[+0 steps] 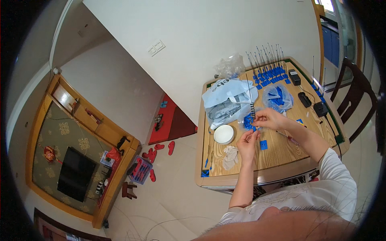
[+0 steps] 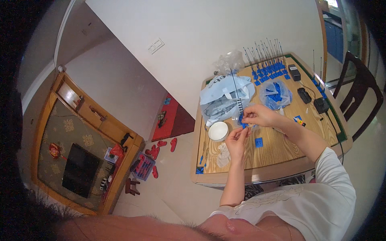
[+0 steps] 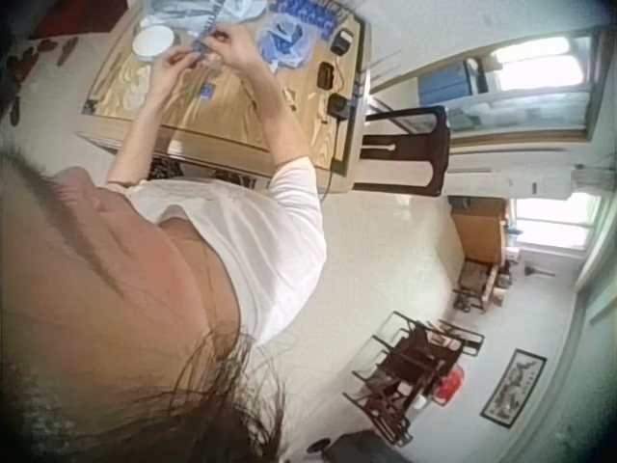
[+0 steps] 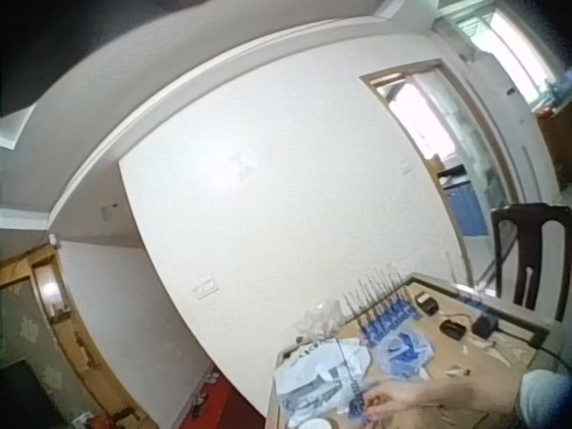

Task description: The person assembles small electronic components and wire coils onto blue base pieces using a manual assembly tool.

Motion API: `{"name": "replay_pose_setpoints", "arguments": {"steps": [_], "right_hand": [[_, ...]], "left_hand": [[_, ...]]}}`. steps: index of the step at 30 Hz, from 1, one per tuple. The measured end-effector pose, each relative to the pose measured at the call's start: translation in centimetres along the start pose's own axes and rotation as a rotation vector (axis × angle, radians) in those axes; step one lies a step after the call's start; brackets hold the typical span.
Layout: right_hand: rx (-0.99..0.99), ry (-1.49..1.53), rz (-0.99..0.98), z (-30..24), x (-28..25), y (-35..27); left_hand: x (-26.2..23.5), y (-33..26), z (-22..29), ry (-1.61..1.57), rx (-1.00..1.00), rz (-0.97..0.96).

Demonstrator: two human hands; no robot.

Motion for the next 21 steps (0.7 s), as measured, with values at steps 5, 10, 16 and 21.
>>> {"name": "replay_pose_setpoints", "arguments": {"steps": [5, 10, 16, 21], "right_hand": [[0.003, 0.322, 0.101, 1.6, -0.6, 0.2], [-0.037, 0.249, 0.264, 4.7, -3.3, -0.9], [0.141, -0.076, 0.347, 17.8, -4.0, -5.7], [0.273, -0.031, 0.424, 22.5, -3.3, -7.7]], "left_hand": [[-0.2, 0.0, -0.5, -0.009, -0.013, -0.005], [-3.3, -0.3, -2.7, 0.501, 0.055, 0.090], [-5.5, -0.8, -7.6, 1.210, 0.314, 0.163], [-5.6, -1.1, -9.5, 1.229, 0.361, 0.149]]}}
Point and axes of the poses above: each hand's wrist, its own y-axis towards the middle knuckle, its own x-axis out of the palm, z = x × y, the point moved 7 cm from there along y, towards the middle knuckle, and after that the axes turned 13 degrees about y, right-handed, at the moved point
